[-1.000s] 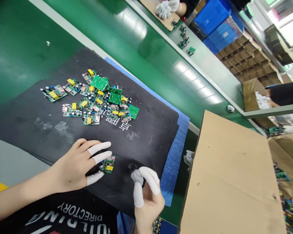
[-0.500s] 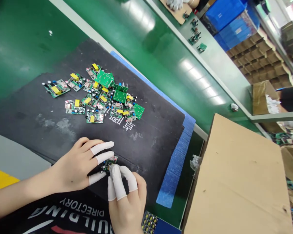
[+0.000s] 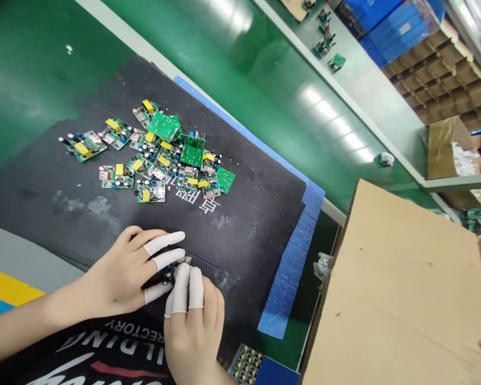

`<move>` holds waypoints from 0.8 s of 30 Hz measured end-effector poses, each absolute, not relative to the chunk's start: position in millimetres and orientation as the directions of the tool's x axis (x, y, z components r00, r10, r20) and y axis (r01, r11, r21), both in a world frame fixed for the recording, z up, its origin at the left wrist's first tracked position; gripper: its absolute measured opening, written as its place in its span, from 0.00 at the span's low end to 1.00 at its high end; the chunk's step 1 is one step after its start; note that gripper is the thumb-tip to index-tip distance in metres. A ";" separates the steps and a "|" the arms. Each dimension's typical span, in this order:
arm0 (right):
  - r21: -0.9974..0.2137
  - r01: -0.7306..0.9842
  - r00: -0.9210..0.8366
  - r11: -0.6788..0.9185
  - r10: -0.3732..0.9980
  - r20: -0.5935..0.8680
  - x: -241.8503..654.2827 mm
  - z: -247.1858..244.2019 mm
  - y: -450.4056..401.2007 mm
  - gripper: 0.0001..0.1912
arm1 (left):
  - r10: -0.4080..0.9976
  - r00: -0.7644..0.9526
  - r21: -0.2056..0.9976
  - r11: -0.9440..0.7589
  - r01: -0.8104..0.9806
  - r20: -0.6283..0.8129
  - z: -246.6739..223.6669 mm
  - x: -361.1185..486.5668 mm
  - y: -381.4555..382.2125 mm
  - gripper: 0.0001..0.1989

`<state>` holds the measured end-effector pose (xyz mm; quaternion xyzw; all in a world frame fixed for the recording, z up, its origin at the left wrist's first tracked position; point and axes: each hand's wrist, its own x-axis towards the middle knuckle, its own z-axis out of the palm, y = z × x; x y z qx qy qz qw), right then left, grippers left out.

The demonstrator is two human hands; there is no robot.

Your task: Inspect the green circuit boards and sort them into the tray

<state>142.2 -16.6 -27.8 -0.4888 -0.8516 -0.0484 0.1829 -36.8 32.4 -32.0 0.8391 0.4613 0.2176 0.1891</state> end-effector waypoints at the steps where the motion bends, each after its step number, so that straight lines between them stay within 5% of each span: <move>1: -0.109 0.845 -0.459 0.523 0.815 0.355 144.1 -27.5 -15.9 0.16 | 0.856 0.481 0.517 -0.503 0.692 0.189 -31.7 -36.8 32.5 0.16; 11: -0.234 0.848 -0.358 0.475 0.840 0.407 150.1 -25.7 -12.0 0.24 | 0.859 0.469 0.508 -0.504 0.698 0.206 -31.9 -35.8 30.3 0.18; 17: -0.559 0.725 -0.216 0.403 0.903 0.371 151.7 -24.4 3.7 0.20 | 0.837 0.498 0.475 -0.541 0.693 0.227 -31.3 -35.3 33.9 0.14; 24: -0.857 0.503 0.087 0.108 0.981 0.175 163.7 -21.6 3.0 0.10 | 0.842 0.496 0.484 -0.532 0.695 0.213 -31.3 -34.3 34.7 0.16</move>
